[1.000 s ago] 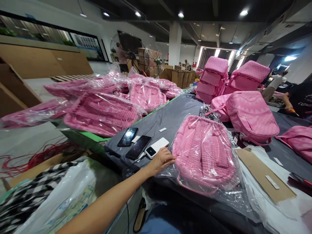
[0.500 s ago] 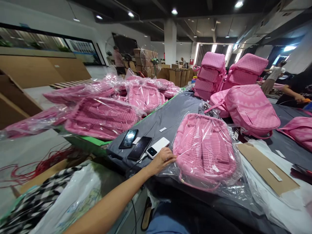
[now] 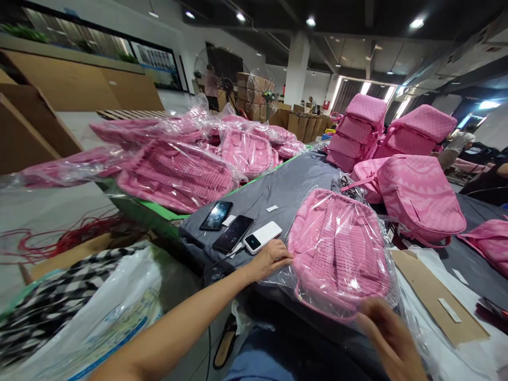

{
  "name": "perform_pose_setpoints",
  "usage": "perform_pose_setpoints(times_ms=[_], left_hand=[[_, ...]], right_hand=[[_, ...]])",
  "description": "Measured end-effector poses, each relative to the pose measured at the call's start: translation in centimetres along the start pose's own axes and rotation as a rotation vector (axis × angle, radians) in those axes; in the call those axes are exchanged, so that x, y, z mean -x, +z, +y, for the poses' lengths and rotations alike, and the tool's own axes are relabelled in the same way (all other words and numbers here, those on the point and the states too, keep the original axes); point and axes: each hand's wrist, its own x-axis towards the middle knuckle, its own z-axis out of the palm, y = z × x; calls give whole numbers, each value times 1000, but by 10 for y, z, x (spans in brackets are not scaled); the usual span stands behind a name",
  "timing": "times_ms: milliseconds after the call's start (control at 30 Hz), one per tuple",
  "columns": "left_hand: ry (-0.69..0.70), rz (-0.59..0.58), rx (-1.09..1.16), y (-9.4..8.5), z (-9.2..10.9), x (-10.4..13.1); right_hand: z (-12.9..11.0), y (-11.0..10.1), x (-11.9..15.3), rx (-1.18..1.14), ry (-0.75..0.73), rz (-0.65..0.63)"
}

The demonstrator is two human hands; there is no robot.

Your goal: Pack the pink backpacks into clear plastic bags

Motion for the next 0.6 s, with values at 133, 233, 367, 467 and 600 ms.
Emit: perform_pose_setpoints(times_ms=[133,233,367,467,600], left_hand=[[-1,23,6,3,-1,-1],[-7,11,12,4,0,0],[-24,28,25,5,-1,2],[-25,36,55,7,-4,3],[-26,54,89,9,-6,2]], right_hand=[[-46,46,-100,338,-188,-624],[-53,69,-150,622,-140,-767],[-39,70,-178,716,-8,-802],[-37,58,-173,819,-4,-567],[-51,63,-143,770,-91,-429]])
